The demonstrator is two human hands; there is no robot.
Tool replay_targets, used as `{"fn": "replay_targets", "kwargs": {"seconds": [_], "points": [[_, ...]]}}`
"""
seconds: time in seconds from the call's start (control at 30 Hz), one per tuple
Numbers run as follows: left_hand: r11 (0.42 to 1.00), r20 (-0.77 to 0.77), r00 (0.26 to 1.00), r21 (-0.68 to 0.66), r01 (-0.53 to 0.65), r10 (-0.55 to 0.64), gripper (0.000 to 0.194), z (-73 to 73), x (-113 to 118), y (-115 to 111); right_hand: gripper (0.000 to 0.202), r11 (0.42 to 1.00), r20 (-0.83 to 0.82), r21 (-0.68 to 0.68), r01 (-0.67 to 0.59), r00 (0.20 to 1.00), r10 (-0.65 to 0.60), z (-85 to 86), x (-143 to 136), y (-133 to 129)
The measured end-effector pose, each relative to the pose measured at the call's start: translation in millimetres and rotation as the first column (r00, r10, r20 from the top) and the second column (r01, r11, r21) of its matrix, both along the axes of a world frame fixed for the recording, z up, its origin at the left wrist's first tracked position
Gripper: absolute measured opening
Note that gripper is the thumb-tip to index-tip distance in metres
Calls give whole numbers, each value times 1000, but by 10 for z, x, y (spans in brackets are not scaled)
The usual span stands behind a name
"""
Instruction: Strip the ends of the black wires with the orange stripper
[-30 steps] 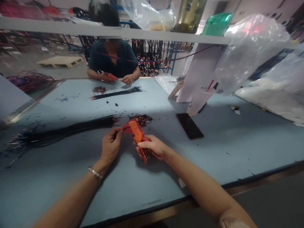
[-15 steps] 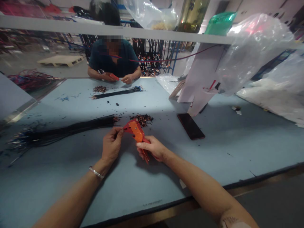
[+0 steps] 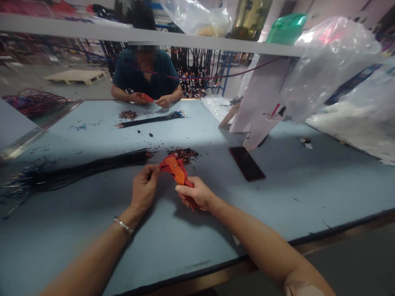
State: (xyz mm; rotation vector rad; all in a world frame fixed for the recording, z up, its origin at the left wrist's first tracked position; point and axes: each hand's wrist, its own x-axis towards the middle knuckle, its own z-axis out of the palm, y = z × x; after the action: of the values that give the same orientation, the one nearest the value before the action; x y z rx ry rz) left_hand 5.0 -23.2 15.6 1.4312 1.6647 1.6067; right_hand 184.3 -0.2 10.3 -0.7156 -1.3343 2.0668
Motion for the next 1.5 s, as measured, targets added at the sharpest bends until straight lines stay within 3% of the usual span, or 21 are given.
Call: {"fn": "replay_targets", "kwargs": {"seconds": [0.57,0.73,0.8,1.03,1.33,1.43,1.5], "points": [[999,-60,998,-32,-23,21,23,42,-6,13,35,979,-79,-196,-55,996,40,29,35,59],[986,32,986,17,-164,164,21,-8,-138,48,27,948,-171,-314,50,979,-109,29,82,145],[987,46,987,22,-156,155,22,-14,-156,56,26,944,-194,-325,62,972,-130,26,88,160],[996,19,996,-8,-91,91,23,-8,-101,39,34,983,-183,-172,-65,983,33,-12,71,110],[999,16,999,-29,-41,42,23,-10,-79,16,38,990,-166,-121,-69,985,48,-2,76,100],[998,59,998,-62,-24,27,24,1,-34,1,39,1000,-115,2,-31,993,31,53,87,72],[997,100,995,-71,8,0,25,-9,1,-4,36,983,-33,182,5,999,1,123,107,50]]}}
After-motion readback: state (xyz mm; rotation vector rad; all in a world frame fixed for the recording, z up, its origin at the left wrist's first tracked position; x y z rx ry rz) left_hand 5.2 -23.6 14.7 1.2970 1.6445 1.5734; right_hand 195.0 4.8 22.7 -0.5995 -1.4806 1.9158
